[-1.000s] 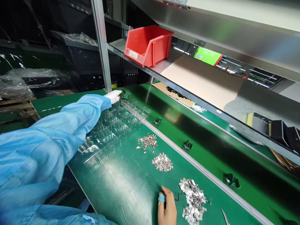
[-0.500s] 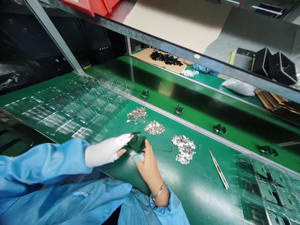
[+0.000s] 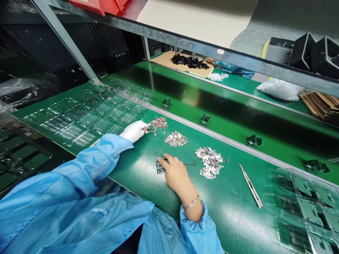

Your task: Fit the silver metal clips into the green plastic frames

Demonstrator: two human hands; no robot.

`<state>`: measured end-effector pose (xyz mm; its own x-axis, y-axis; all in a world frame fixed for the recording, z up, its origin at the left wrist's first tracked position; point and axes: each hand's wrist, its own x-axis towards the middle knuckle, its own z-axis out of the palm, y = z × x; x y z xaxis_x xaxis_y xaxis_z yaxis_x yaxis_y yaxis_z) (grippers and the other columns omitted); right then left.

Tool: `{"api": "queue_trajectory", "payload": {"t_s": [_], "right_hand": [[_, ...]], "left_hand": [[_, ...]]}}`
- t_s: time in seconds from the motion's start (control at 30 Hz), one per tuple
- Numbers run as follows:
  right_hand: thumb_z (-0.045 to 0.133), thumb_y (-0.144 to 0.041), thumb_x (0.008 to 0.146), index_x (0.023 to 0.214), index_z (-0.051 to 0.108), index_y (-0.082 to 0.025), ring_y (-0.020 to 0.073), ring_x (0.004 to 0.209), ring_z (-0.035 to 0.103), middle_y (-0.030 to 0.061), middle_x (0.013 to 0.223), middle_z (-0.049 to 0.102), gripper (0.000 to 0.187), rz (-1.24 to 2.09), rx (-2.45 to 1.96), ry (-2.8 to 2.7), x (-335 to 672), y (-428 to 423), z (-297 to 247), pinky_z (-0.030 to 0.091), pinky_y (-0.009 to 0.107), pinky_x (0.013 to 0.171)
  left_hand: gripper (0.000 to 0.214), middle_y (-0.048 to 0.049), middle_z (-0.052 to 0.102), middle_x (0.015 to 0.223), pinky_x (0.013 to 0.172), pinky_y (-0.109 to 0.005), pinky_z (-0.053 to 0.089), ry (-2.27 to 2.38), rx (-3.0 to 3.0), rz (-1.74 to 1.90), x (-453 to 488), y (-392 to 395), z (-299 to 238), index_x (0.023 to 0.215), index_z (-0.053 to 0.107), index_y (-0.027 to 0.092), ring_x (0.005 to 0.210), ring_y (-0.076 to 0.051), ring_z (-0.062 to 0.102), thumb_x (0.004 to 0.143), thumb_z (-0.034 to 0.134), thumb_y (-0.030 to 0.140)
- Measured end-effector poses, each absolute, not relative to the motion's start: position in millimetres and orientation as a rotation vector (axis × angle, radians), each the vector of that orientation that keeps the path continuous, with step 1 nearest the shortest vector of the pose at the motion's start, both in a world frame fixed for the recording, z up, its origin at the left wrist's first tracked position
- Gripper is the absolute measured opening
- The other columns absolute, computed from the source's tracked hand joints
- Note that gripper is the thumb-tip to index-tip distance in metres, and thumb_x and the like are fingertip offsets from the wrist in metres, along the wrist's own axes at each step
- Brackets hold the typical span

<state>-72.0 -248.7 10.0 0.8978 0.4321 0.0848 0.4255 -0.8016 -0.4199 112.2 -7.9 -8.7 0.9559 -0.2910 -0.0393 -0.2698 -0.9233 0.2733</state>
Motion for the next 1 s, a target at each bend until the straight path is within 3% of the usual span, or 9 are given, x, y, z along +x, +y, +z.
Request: {"api": "queue_trajectory", "payload": {"t_s": [0.1, 0.3, 0.57, 0.67, 0.77, 1.0], "right_hand": [[0.041, 0.001, 0.071, 0.136, 0.047, -0.023, 0.0269, 0.122, 0.048, 0.0094, 0.143, 0.044, 0.069, -0.102, -2.585, -0.564, -72, -252, 3, 0.044, 0.048, 0.101], [0.042, -0.006, 0.076, 0.135, 0.046, -0.021, 0.0234, 0.124, 0.049, 0.0103, 0.133, 0.052, 0.061, -0.247, -2.433, -0.379, -70, -264, -11, 0.044, 0.046, 0.105], [0.04, -0.009, 0.082, 0.126, 0.052, -0.018, 0.0219, 0.111, 0.058, 0.012, 0.122, 0.057, 0.047, -0.308, -2.356, -0.271, -68, -267, -17, 0.051, 0.041, 0.096], [0.04, -0.01, 0.083, 0.123, 0.054, -0.018, 0.019, 0.098, 0.063, 0.0117, 0.12, 0.058, 0.044, -0.332, -2.347, -0.236, -67, -270, -19, 0.053, 0.037, 0.089], [0.04, -0.013, 0.084, 0.121, 0.055, -0.019, 0.0194, 0.099, 0.062, 0.0106, 0.117, 0.06, 0.04, -0.389, -2.34, -0.197, -67, -270, -17, 0.053, 0.037, 0.087], [0.042, -0.011, 0.083, 0.12, 0.055, -0.02, 0.0195, 0.099, 0.06, 0.0089, 0.112, 0.062, 0.04, -0.392, -2.362, -0.342, -68, -236, 0, 0.05, 0.035, 0.089]], "left_hand": [[0.031, -0.0062, 0.065, 0.106, 0.083, -0.029, 0.049, -0.359, 2.858, -0.161, 126, -4, -23, 0.101, 0.07, 0.022, 0.096, -0.023, 0.062, 0.077, 0.051, 0.015], [0.035, -0.0029, 0.065, 0.11, 0.087, -0.026, 0.047, -0.353, 2.832, -0.117, 136, -5, -33, 0.113, 0.066, 0.024, 0.101, -0.02, 0.06, 0.087, 0.042, 0.023], [0.014, -0.0057, 0.062, 0.093, 0.08, -0.03, 0.047, -0.46, 2.792, -0.123, 147, -20, -27, 0.082, 0.07, 0.022, 0.089, -0.023, 0.059, 0.078, 0.056, 0.023], [0.016, -0.007, 0.062, 0.091, 0.08, -0.031, 0.047, -0.404, 2.725, -0.06, 142, -17, -20, 0.082, 0.068, 0.018, 0.089, -0.023, 0.059, 0.08, 0.053, 0.024], [0.022, -0.0061, 0.064, 0.089, 0.078, -0.029, 0.047, -0.345, 2.621, -0.007, 126, -12, -12, 0.087, 0.065, 0.016, 0.085, -0.021, 0.059, 0.083, 0.048, 0.03], [0.03, -0.0009, 0.062, 0.072, 0.058, -0.026, 0.047, -0.427, 2.084, -0.246, 44, -31, 9, 0.078, 0.059, 0.021, 0.065, -0.016, 0.058, 0.081, 0.047, 0.048]]}}
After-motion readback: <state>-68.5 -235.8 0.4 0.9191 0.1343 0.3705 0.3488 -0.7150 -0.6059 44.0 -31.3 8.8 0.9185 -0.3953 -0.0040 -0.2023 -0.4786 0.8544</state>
